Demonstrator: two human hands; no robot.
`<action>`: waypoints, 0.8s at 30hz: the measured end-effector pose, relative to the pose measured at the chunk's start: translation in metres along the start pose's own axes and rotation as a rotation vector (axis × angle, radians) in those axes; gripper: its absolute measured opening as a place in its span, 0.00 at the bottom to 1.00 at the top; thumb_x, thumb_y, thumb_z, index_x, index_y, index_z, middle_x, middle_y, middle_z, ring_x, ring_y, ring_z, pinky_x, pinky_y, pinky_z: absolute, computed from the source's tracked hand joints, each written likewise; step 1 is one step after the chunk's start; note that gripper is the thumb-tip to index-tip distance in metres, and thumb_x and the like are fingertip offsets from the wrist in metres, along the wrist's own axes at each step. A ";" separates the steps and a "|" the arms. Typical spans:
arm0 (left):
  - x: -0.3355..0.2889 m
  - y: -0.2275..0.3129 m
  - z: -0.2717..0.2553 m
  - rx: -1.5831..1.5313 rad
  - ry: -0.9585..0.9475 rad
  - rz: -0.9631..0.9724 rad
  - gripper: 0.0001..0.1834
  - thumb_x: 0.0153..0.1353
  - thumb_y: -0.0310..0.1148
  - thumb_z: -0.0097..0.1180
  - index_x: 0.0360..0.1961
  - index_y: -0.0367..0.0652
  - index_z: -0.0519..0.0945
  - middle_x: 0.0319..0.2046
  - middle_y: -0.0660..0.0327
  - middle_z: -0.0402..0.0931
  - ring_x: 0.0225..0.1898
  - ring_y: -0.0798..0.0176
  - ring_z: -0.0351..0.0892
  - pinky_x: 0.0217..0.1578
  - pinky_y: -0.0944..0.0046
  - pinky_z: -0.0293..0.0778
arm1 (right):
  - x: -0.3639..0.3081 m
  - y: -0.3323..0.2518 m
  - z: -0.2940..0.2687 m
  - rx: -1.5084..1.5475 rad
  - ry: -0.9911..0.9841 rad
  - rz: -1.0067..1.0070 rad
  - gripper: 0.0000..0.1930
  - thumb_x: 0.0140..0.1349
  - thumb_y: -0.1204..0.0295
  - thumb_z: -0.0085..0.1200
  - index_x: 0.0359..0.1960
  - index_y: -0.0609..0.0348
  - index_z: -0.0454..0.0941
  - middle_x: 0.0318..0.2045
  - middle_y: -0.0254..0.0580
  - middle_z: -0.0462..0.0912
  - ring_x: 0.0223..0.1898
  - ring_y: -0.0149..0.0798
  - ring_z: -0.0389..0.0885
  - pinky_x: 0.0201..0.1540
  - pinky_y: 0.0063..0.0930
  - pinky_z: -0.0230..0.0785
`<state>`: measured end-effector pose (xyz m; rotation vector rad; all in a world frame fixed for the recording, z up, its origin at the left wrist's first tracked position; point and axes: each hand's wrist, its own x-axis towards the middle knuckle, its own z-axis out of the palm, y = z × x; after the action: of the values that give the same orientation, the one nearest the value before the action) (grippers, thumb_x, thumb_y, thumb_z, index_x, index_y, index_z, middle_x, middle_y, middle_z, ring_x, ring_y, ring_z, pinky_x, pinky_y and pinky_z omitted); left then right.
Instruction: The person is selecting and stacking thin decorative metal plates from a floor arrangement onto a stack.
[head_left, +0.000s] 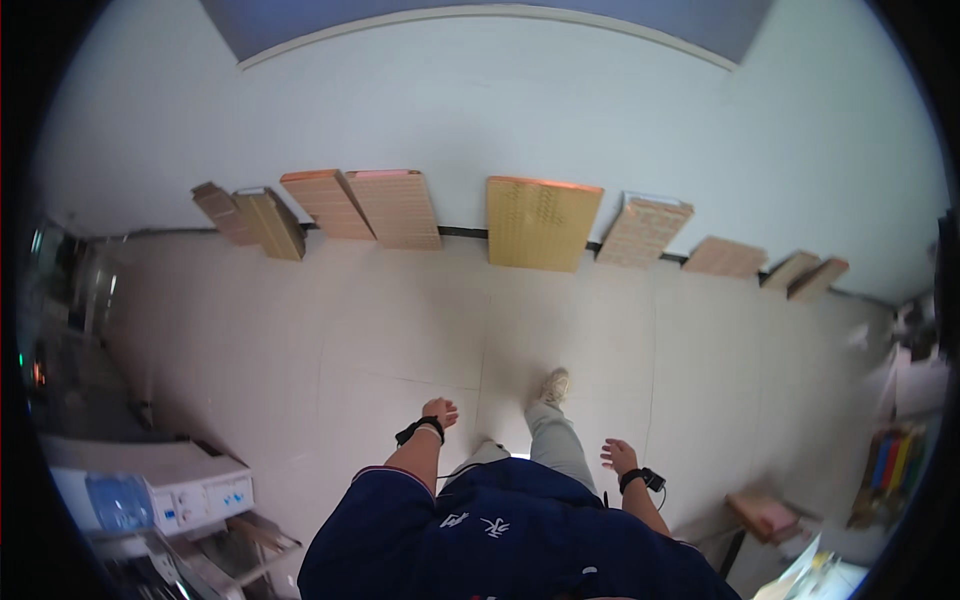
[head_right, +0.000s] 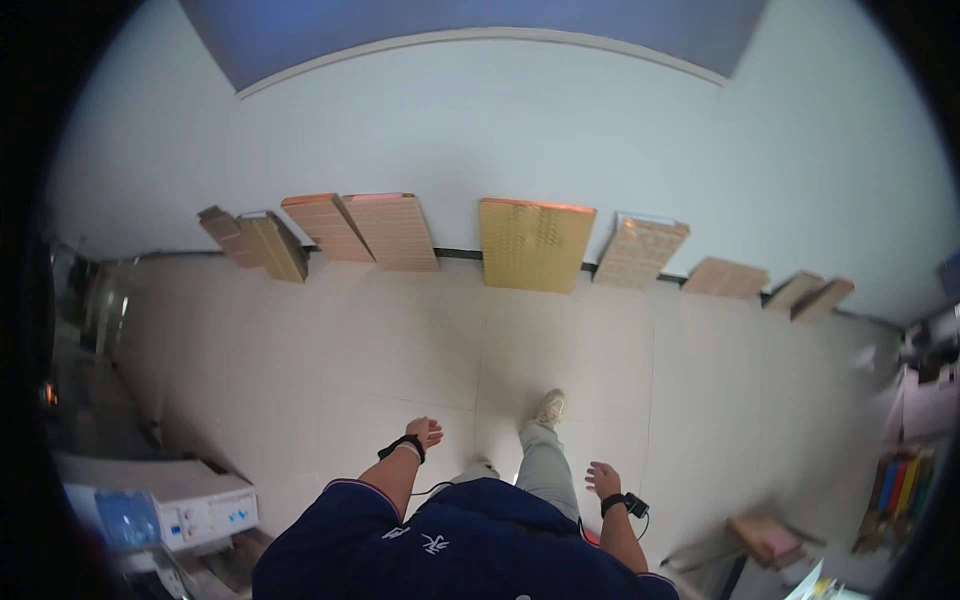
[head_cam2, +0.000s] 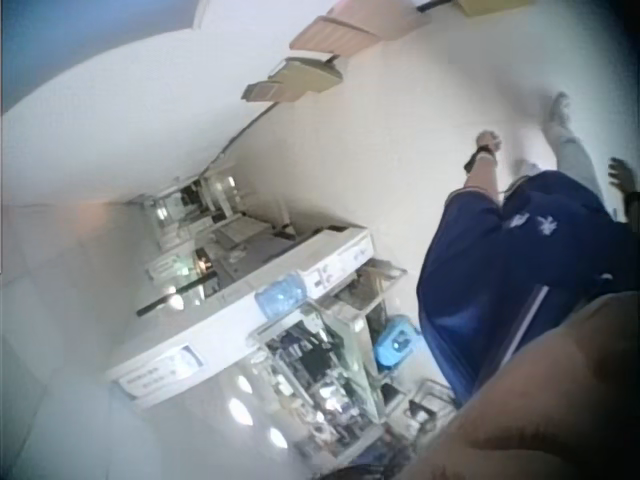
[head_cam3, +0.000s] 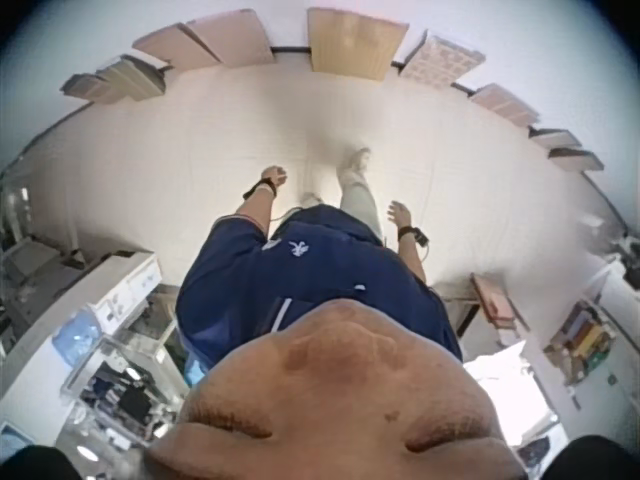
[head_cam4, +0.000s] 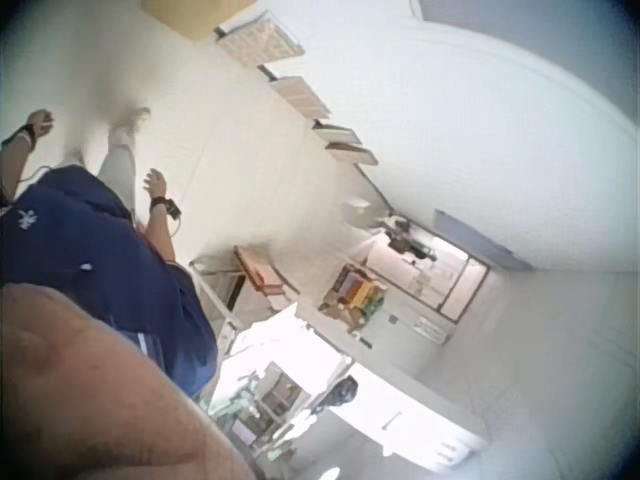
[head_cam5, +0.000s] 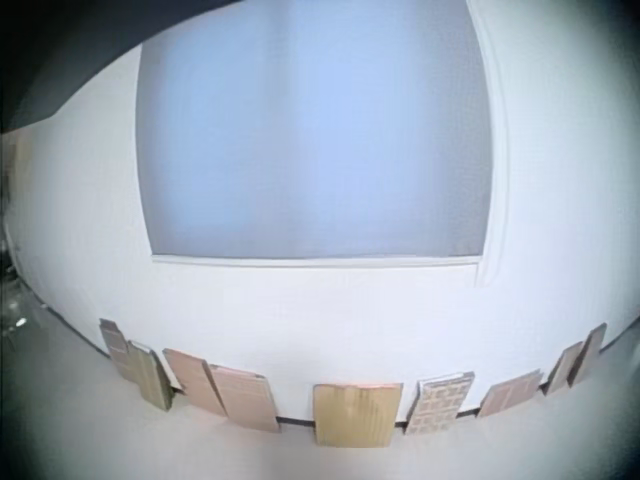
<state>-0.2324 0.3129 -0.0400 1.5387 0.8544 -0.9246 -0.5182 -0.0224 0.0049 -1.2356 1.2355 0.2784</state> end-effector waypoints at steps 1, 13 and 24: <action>0.000 0.003 0.003 -0.038 0.044 -0.055 0.18 0.59 0.39 0.35 0.41 0.37 0.70 0.37 0.51 0.74 0.35 0.51 0.76 0.34 0.53 0.74 | 0.014 -0.011 -0.008 -0.017 -0.016 0.042 0.15 0.61 0.67 0.40 0.48 0.57 0.70 0.38 0.41 0.77 0.34 0.35 0.77 0.32 0.31 0.72; 0.044 0.159 0.125 -0.422 0.056 0.032 0.20 0.64 0.43 0.33 0.42 0.37 0.69 0.39 0.52 0.73 0.40 0.55 0.75 0.42 0.58 0.73 | 0.205 -0.288 -0.074 -0.114 0.049 0.028 0.15 0.62 0.65 0.39 0.49 0.55 0.68 0.37 0.39 0.76 0.33 0.33 0.75 0.33 0.30 0.70; 0.140 0.295 0.203 -0.608 -0.056 0.131 0.15 0.63 0.39 0.37 0.37 0.39 0.72 0.34 0.56 0.75 0.33 0.60 0.76 0.36 0.62 0.75 | 0.274 -0.427 0.055 -0.303 -0.149 0.015 0.16 0.63 0.66 0.40 0.52 0.54 0.67 0.43 0.40 0.75 0.41 0.35 0.74 0.40 0.31 0.70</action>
<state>0.0689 0.0753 -0.0607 1.0209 0.8798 -0.5381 -0.0671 -0.2603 0.0083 -1.4362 1.1008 0.5755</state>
